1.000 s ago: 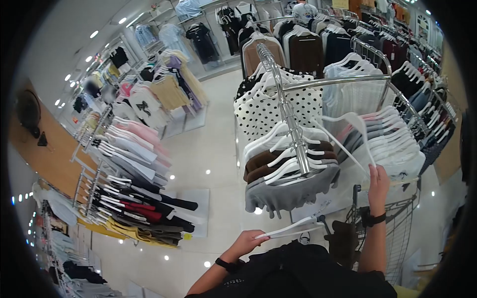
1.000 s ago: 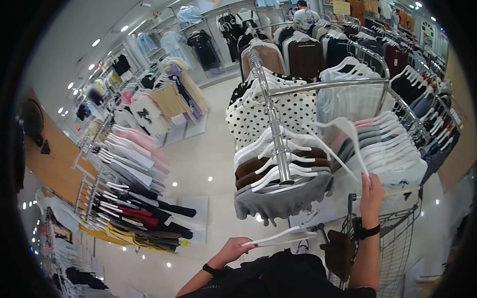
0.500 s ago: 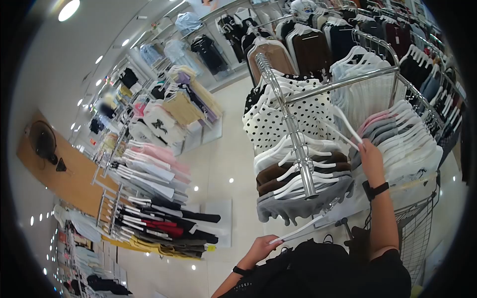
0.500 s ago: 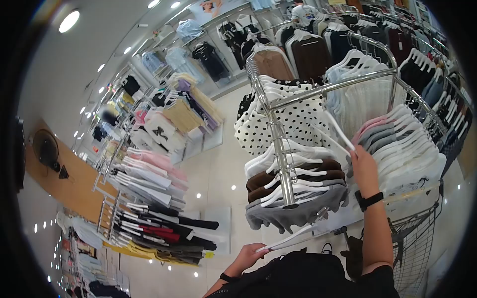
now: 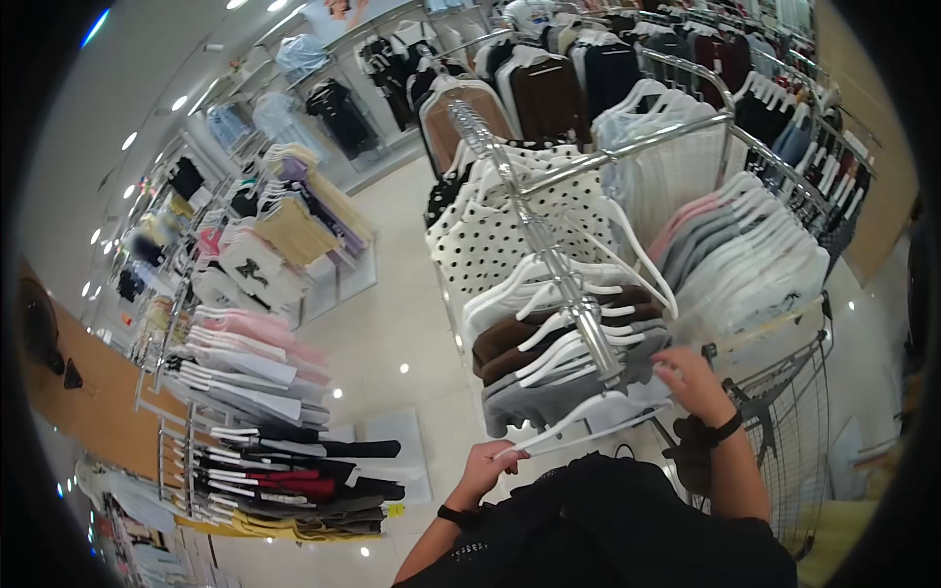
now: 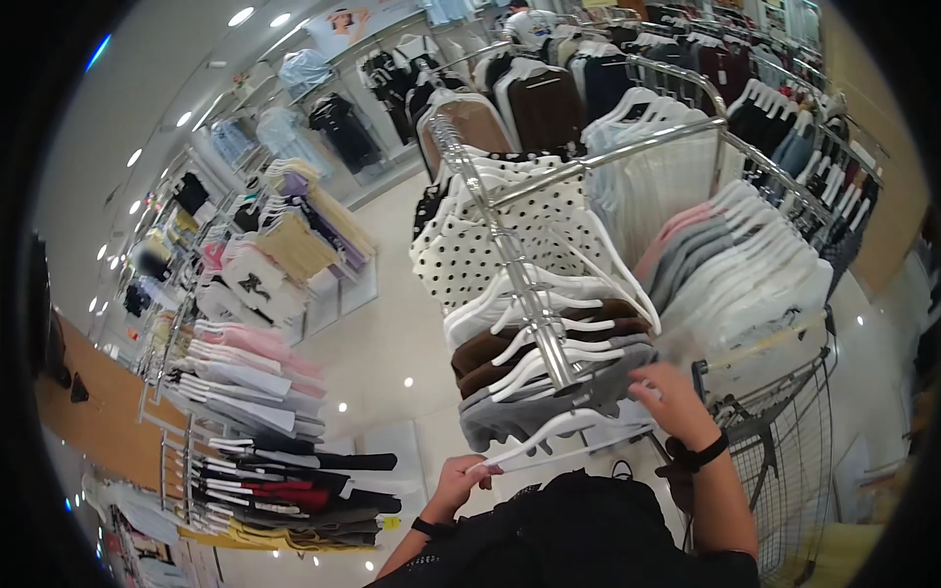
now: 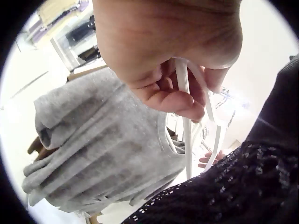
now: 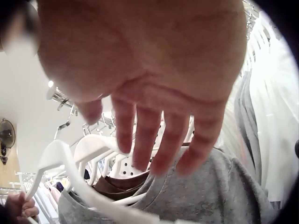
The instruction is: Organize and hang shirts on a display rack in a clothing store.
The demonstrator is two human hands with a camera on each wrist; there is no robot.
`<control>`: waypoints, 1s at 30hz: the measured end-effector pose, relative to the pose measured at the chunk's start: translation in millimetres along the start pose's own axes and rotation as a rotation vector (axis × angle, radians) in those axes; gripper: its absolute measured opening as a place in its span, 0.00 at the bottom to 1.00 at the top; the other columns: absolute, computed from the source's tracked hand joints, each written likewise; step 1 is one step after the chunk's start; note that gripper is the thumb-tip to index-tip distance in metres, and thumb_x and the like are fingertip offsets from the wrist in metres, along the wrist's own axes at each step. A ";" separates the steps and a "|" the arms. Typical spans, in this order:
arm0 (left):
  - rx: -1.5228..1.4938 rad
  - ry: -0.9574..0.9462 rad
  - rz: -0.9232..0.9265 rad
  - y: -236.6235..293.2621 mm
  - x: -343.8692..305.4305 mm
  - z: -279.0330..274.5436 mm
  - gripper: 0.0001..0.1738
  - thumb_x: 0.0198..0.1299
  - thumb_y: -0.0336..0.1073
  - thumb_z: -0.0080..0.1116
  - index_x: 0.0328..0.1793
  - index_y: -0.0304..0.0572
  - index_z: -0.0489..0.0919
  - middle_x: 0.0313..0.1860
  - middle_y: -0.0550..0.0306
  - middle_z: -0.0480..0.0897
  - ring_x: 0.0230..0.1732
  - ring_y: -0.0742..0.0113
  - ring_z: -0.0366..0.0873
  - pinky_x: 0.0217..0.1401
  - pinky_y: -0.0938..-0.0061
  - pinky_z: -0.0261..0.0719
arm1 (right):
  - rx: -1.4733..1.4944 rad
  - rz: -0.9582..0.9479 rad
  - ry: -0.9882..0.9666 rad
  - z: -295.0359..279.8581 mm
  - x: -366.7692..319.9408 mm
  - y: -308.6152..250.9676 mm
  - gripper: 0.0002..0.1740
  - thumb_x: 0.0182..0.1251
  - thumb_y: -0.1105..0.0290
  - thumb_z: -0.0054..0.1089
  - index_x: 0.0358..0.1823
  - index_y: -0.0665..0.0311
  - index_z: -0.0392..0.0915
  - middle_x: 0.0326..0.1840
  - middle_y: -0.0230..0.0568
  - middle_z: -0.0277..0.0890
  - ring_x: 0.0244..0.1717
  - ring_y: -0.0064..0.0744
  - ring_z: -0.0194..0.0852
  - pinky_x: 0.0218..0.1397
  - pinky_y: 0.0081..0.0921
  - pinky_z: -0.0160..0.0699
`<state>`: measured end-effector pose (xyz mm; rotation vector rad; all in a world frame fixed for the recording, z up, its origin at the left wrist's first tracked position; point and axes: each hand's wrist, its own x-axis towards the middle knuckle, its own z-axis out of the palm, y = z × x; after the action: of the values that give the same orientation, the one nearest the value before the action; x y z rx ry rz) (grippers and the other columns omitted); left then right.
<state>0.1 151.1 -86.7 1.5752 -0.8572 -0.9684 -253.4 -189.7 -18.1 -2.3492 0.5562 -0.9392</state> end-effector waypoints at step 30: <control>0.570 0.463 0.375 8.7 76.9 38.8 0.08 0.70 0.32 0.60 0.46 0.37 0.86 0.40 0.49 0.86 0.43 0.54 0.82 0.50 0.62 0.79 | -0.267 0.404 0.444 -175.1 0.9 -4.6 0.13 0.76 0.69 0.63 0.55 0.69 0.84 0.38 0.45 0.85 0.37 0.28 0.79 0.45 0.27 0.78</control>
<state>-3.6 65.0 -95.0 1.9121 -1.0926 -0.0687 -378.3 -244.6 91.7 -2.1188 1.3481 -1.2499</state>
